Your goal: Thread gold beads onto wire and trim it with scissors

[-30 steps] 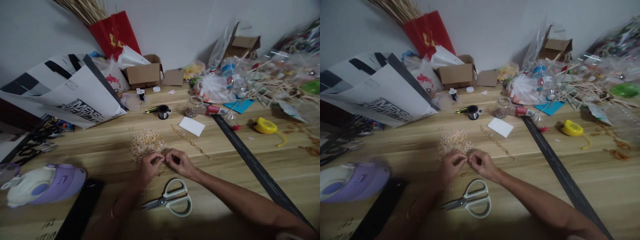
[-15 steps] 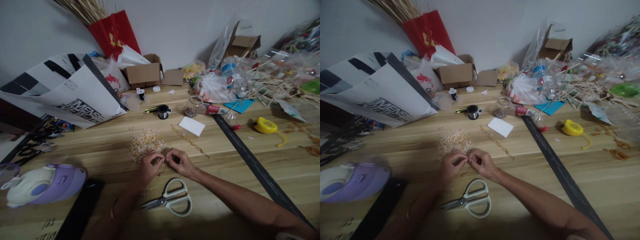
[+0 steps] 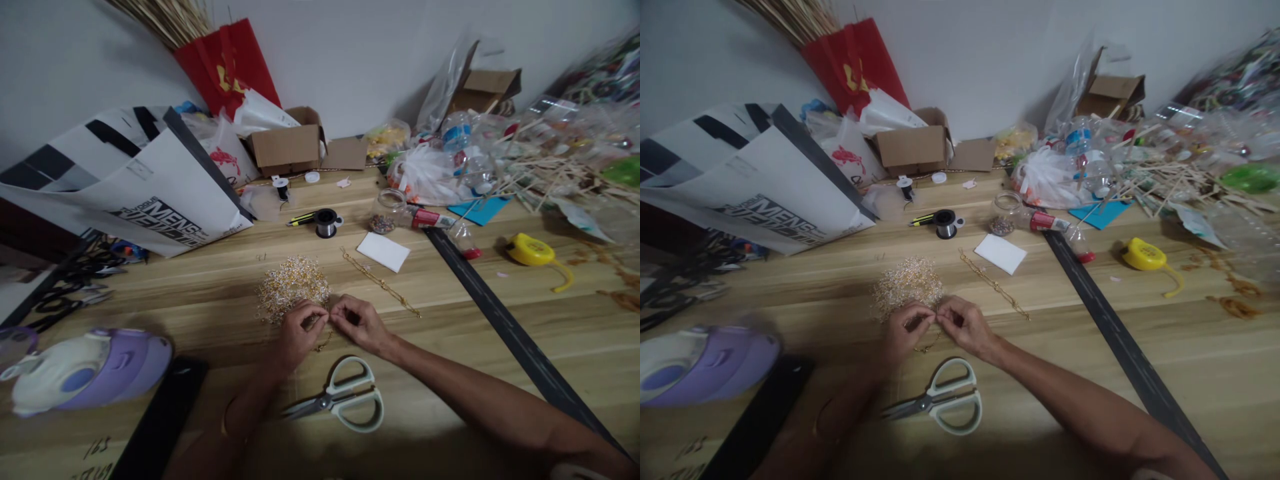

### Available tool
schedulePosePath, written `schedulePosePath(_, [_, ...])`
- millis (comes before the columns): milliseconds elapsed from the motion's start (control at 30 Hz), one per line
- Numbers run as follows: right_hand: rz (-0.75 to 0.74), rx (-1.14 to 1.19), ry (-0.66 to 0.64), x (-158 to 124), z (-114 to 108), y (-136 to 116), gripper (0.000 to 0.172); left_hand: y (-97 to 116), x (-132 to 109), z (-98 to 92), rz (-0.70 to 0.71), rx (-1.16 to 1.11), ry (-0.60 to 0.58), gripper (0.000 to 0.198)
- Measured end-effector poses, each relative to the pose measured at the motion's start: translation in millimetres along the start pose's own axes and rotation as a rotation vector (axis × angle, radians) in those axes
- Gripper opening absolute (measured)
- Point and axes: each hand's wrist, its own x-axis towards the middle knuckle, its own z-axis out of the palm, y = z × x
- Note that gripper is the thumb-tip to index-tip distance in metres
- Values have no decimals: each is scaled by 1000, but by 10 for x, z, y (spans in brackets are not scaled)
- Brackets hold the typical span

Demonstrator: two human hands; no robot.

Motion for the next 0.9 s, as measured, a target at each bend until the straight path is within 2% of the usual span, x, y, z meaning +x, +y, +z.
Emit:
schedulePosePath(200, [-26, -16, 0, -2, 7, 8, 14, 4, -3, -9, -45, -21, -15, 16])
schedulePosePath(600, [-74, -42, -22, -20, 13, 52, 17, -9, 0, 6, -25, -23, -2, 18])
schedulePosePath(900, [-58, -42, -24, -18, 16, 43, 16, 10, 1, -1, -23, -18, -4, 16])
